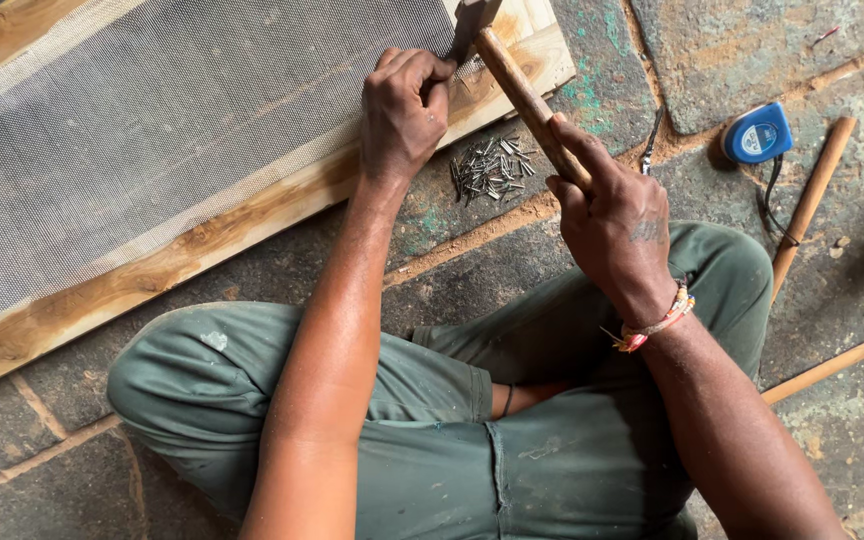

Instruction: The person secures a mesh screen to a wooden frame by hammering nails along the edges. They pick up nails from a pile on the floor and drive them into the frame to hold the screen in place.

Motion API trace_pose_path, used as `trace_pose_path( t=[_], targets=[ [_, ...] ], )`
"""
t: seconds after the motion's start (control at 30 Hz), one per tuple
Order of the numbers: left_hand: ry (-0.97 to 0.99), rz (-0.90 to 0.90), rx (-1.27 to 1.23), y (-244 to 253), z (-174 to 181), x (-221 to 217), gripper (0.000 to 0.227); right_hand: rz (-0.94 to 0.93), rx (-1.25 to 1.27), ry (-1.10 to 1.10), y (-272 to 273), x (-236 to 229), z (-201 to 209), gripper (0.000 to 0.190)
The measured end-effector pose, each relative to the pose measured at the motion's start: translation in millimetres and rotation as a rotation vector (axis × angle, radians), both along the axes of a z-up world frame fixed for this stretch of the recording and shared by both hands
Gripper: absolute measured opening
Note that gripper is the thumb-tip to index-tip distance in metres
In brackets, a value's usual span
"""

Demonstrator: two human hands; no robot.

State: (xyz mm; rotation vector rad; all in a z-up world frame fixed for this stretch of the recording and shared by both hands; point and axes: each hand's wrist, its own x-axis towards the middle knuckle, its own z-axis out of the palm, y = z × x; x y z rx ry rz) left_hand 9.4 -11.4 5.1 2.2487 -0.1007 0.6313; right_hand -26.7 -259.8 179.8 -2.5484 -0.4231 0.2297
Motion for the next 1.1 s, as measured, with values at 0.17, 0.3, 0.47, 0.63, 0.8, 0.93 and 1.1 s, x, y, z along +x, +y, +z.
trace_pose_path(
  t=[0.17,0.3,0.47,0.63,0.8,0.93,1.1],
  targets=[
    [-0.005,-0.009,-0.056,-2,2,1,0.011,0.004,0.055,-0.033,0,-3,7,0.055],
    [0.044,0.063,-0.059,-4,3,-4,0.009,-0.009,0.081,-0.057,4,-11,14,0.053],
    [0.16,0.042,-0.254,-5,5,-4,0.029,-0.028,0.046,-0.046,10,-26,15,0.052],
    [-0.015,0.029,-0.247,-5,8,-7,0.039,0.012,0.082,-0.069,12,-29,15,0.053],
    [0.117,0.05,-0.321,-9,7,-15,0.036,0.04,0.132,-0.13,15,-34,15,0.053],
    [0.046,0.068,-0.301,-11,13,-9,0.038,0.031,0.125,-0.112,17,-32,19,0.054],
    [0.039,0.067,-0.31,-12,12,-16,0.044,0.019,0.045,-0.123,15,-36,18,0.053]
  ],
)
